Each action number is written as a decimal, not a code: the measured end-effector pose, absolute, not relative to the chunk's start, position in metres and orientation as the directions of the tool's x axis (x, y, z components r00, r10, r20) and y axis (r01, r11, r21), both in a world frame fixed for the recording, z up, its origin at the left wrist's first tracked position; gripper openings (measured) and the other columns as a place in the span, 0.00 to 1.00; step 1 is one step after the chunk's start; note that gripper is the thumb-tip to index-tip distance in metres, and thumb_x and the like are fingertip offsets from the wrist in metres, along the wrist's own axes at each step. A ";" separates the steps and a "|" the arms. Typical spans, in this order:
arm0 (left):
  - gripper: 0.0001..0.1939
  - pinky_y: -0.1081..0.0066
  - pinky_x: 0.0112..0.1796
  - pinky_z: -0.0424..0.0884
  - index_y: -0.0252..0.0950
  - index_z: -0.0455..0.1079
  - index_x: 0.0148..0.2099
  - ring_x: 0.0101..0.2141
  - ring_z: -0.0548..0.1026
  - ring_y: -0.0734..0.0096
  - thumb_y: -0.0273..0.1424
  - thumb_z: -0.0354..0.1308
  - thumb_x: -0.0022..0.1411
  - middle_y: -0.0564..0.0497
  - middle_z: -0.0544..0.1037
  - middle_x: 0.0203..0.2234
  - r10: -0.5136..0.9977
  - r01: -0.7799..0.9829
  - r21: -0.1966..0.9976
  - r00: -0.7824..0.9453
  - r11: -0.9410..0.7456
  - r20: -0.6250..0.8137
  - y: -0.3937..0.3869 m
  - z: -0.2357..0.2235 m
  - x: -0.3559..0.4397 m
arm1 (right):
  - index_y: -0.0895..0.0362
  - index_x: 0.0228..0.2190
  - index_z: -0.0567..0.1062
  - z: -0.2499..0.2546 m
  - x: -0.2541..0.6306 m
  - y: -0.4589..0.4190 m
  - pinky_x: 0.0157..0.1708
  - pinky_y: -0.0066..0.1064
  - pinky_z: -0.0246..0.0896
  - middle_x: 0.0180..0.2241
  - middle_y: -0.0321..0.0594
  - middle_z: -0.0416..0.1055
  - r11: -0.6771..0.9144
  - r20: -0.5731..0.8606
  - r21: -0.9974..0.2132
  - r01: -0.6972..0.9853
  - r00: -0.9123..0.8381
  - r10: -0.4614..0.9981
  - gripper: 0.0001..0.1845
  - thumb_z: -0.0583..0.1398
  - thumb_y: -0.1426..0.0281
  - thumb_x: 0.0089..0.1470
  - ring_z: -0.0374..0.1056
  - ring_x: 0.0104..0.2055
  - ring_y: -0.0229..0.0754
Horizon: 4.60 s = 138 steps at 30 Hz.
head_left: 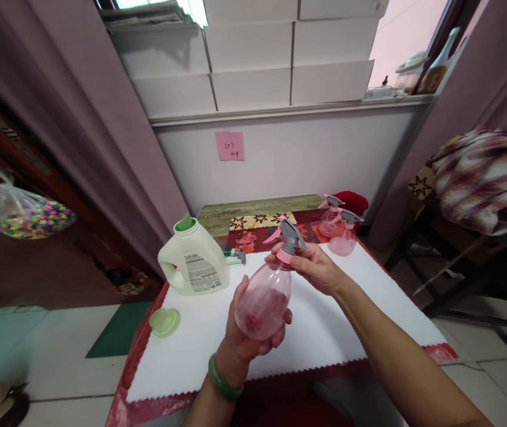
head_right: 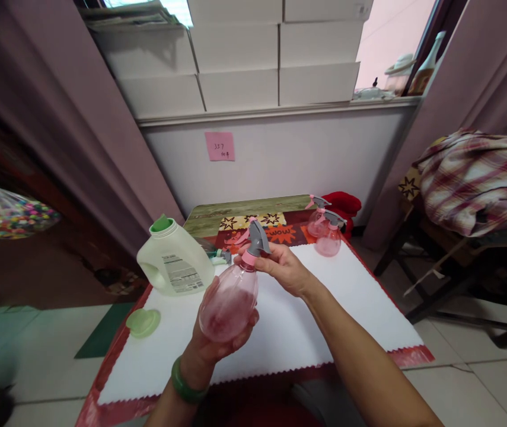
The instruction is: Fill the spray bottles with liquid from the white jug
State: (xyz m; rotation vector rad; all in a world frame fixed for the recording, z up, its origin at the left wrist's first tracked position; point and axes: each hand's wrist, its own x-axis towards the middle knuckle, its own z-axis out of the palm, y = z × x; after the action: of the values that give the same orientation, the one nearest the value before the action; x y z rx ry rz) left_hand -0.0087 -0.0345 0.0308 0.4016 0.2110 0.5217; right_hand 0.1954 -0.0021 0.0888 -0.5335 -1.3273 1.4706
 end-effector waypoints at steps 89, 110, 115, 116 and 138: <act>0.44 0.51 0.64 0.60 0.47 0.57 0.66 0.66 0.61 0.46 0.39 0.73 0.52 0.43 0.60 0.68 0.776 -0.054 0.802 -0.297 -0.595 0.556 -0.068 0.048 0.036 | 0.52 0.29 0.72 0.091 0.143 -0.018 0.46 0.40 0.69 0.30 0.37 0.78 0.255 0.173 -0.735 -0.628 0.190 0.966 0.18 0.65 0.52 0.58 0.76 0.40 0.47; 0.40 0.69 0.31 0.74 0.39 0.62 0.57 0.37 0.76 0.63 0.45 0.75 0.48 0.44 0.75 0.47 0.994 -0.338 0.935 -0.045 -0.109 0.099 -0.056 0.039 0.036 | 0.53 0.30 0.74 0.083 0.161 -0.004 0.51 0.41 0.69 0.32 0.39 0.82 0.236 0.193 -0.786 -0.572 0.136 0.972 0.21 0.65 0.49 0.57 0.77 0.41 0.47; 0.43 0.63 0.47 0.74 0.40 0.60 0.60 0.51 0.74 0.55 0.40 0.77 0.45 0.41 0.70 0.56 0.934 -0.154 0.931 -0.193 -0.331 0.300 -0.054 0.023 0.035 | 0.53 0.29 0.73 0.084 0.156 -0.004 0.49 0.40 0.70 0.32 0.38 0.80 0.211 0.186 -0.768 -0.604 0.106 0.977 0.20 0.66 0.49 0.56 0.78 0.41 0.48; 0.44 0.62 0.49 0.73 0.41 0.61 0.60 0.53 0.73 0.54 0.40 0.78 0.44 0.41 0.69 0.57 0.923 -0.128 0.926 -0.203 -0.355 0.326 -0.054 0.022 0.035 | 0.53 0.29 0.73 0.085 0.156 -0.004 0.48 0.40 0.70 0.31 0.37 0.80 0.212 0.189 -0.761 -0.614 0.103 0.976 0.20 0.66 0.49 0.55 0.78 0.41 0.48; 0.28 0.73 0.24 0.70 0.32 0.71 0.57 0.27 0.78 0.66 0.50 0.56 0.69 0.42 0.81 0.37 0.912 -0.747 0.534 0.251 0.396 -0.325 -0.013 0.011 0.035 | 0.56 0.31 0.81 0.048 0.159 0.039 0.40 0.35 0.65 0.31 0.41 0.77 0.299 0.298 -0.949 -0.098 0.021 0.954 0.29 0.57 0.44 0.61 0.72 0.35 0.45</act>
State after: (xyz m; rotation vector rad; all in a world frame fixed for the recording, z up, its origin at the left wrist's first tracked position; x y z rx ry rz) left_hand 0.0350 -0.0133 0.0107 0.2947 0.6527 1.1504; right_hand 0.1594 0.0388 0.0483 -0.9162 -1.2597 1.0254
